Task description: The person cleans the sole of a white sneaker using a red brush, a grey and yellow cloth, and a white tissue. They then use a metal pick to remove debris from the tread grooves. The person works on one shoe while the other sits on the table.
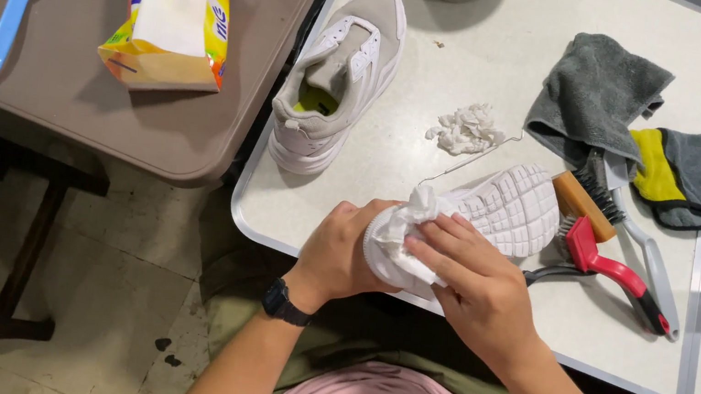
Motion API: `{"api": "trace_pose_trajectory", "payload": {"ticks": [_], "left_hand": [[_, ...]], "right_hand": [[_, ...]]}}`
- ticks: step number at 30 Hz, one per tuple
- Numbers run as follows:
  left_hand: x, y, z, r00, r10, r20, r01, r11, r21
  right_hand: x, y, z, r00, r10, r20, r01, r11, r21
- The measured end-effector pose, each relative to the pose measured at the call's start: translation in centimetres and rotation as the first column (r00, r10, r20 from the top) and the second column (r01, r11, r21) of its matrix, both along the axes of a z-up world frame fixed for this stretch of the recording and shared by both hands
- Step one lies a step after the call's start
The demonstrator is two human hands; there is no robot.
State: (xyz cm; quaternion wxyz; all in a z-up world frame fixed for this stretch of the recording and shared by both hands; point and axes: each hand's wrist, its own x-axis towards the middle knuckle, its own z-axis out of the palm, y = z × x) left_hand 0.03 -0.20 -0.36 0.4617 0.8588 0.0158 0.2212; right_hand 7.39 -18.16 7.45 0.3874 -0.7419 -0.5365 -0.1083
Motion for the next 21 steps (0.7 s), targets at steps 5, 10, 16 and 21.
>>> {"api": "trace_pose_trajectory", "payload": {"ticks": [5,10,16,21], "left_hand": [[-0.4,-0.2,1.7,0.999,-0.030,0.017,0.030,0.999,-0.027],[-0.1,-0.1,0.4,1.000,-0.014,-0.023,0.014,1.000,-0.003],[0.0,-0.1,0.0,0.999,-0.012,-0.034,0.011,1.000,-0.013],[0.1,0.0,0.1,0.998,-0.017,-0.067,0.017,1.000,0.000]], "right_hand": [[2.0,-2.2,0.3,0.998,-0.056,0.034,0.058,0.996,-0.065],[6.2,-5.4,-1.1,0.986,-0.011,0.164,0.032,0.992,-0.126],[5.1,-4.4,-0.2,0.978,-0.203,0.052,0.206,0.977,-0.050],[4.2,-3.1,-1.0,0.936,-0.307,0.171,0.326,0.940,-0.096]]}}
